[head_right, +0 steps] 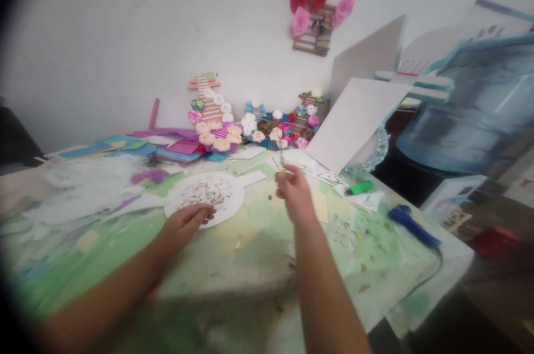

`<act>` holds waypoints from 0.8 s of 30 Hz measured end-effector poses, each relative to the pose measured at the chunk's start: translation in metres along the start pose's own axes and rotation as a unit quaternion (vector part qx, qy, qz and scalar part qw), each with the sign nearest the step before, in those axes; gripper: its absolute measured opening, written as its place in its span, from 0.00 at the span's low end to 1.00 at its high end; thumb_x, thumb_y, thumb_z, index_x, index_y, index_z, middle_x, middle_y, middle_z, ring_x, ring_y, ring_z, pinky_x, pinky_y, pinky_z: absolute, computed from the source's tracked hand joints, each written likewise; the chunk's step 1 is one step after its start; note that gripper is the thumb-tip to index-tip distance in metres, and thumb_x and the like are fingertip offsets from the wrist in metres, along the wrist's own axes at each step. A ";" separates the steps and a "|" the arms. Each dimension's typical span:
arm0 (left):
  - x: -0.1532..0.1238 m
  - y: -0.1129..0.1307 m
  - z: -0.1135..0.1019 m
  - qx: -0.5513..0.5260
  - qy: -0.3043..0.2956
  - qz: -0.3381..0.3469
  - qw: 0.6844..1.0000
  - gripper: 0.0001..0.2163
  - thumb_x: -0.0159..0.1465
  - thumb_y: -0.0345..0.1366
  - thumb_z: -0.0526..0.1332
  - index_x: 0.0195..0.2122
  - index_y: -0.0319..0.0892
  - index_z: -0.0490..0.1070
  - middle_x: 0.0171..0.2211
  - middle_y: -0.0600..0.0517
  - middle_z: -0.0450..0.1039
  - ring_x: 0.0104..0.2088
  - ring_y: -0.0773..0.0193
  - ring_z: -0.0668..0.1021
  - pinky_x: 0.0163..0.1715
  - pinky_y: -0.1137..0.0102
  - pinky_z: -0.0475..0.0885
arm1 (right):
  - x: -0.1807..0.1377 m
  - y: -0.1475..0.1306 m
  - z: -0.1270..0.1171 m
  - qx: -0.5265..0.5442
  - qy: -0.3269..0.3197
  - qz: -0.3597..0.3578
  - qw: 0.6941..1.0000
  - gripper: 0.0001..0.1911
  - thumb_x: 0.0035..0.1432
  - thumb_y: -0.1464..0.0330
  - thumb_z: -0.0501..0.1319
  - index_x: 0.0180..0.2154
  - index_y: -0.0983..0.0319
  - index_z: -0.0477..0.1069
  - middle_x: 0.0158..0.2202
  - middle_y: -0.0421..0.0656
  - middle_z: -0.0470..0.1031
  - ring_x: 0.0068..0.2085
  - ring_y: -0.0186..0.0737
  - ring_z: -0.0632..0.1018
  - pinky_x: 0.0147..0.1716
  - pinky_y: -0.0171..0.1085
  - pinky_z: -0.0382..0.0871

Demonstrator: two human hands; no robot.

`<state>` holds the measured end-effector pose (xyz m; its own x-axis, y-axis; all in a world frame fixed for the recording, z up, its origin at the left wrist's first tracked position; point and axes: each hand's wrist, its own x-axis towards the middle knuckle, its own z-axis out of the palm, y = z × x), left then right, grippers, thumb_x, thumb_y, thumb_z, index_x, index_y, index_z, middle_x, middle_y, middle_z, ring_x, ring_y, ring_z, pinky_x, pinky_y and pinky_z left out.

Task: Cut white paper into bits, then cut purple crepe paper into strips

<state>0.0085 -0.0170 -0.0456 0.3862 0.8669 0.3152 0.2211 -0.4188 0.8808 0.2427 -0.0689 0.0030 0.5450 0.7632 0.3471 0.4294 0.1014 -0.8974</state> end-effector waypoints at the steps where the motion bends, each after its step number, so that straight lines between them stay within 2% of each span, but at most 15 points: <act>1: 0.001 0.000 -0.001 0.018 -0.001 0.009 1.000 0.11 0.49 0.41 0.55 0.30 0.43 0.71 0.29 0.51 0.72 0.31 0.62 0.72 0.32 0.71 0.65 | 0.006 0.004 -0.022 -0.034 0.013 0.013 0.999 0.25 0.43 0.54 0.51 0.43 0.56 0.53 0.29 0.37 0.66 0.20 0.27 0.64 0.18 0.30 0.59; 4: 0.001 0.001 -0.001 0.098 -0.038 0.060 0.993 0.10 0.51 0.41 0.53 0.29 0.44 0.70 0.28 0.52 0.71 0.31 0.63 0.71 0.30 0.73 0.63 | 0.023 0.022 -0.073 -0.170 0.037 0.070 0.982 0.33 0.33 0.54 0.59 0.43 0.60 0.56 0.27 0.41 0.67 0.22 0.33 0.67 0.20 0.34 0.60; 7: -0.002 0.004 0.000 0.176 -0.086 0.121 0.973 0.11 0.54 0.40 0.49 0.29 0.45 0.69 0.28 0.52 0.70 0.29 0.64 0.70 0.29 0.73 0.62 | 0.031 0.047 -0.092 -0.293 0.037 0.119 0.948 0.29 0.31 0.54 0.60 0.35 0.65 0.63 0.30 0.49 0.68 0.33 0.46 0.69 0.30 0.41 0.60; 12: -0.007 0.005 0.000 0.228 -0.119 0.171 0.951 0.11 0.55 0.39 0.47 0.28 0.43 0.68 0.25 0.51 0.69 0.28 0.65 0.68 0.28 0.73 0.59 | 0.036 0.075 -0.082 -0.406 0.018 0.173 0.897 0.31 0.30 0.52 0.59 0.36 0.65 0.63 0.36 0.55 0.68 0.41 0.54 0.67 0.36 0.47 0.57; 17: -0.008 0.004 -0.001 0.272 -0.124 0.176 0.938 0.13 0.56 0.39 0.45 0.29 0.42 0.67 0.26 0.50 0.69 0.29 0.64 0.68 0.29 0.72 0.59 | 0.045 0.086 -0.071 -0.447 -0.010 0.187 0.875 0.31 0.26 0.55 0.61 0.35 0.65 0.63 0.37 0.57 0.68 0.42 0.57 0.67 0.34 0.48 0.58; 21: -0.010 0.003 -0.001 0.295 -0.137 0.204 0.923 0.14 0.57 0.39 0.44 0.28 0.41 0.68 0.26 0.49 0.69 0.29 0.64 0.69 0.30 0.71 0.59 | 0.050 0.092 -0.075 -0.445 -0.046 0.181 0.876 0.20 0.27 0.60 0.61 0.25 0.65 0.65 0.29 0.55 0.70 0.36 0.56 0.71 0.28 0.44 0.60; 24: -0.009 -0.001 -0.001 0.287 -0.111 0.226 0.924 0.13 0.57 0.38 0.45 0.30 0.41 0.68 0.27 0.48 0.70 0.29 0.64 0.69 0.31 0.71 0.60 | 0.053 0.094 -0.085 -0.441 -0.048 0.182 0.878 0.13 0.29 0.59 0.61 0.17 0.61 0.63 0.21 0.52 0.68 0.31 0.53 0.72 0.24 0.42 0.59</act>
<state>0.0041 -0.0246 -0.0489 0.7162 0.5171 0.4686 0.4054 -0.8549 0.3238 0.3731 -0.0728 -0.0400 0.7160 0.6979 0.0189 0.6535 -0.6605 -0.3696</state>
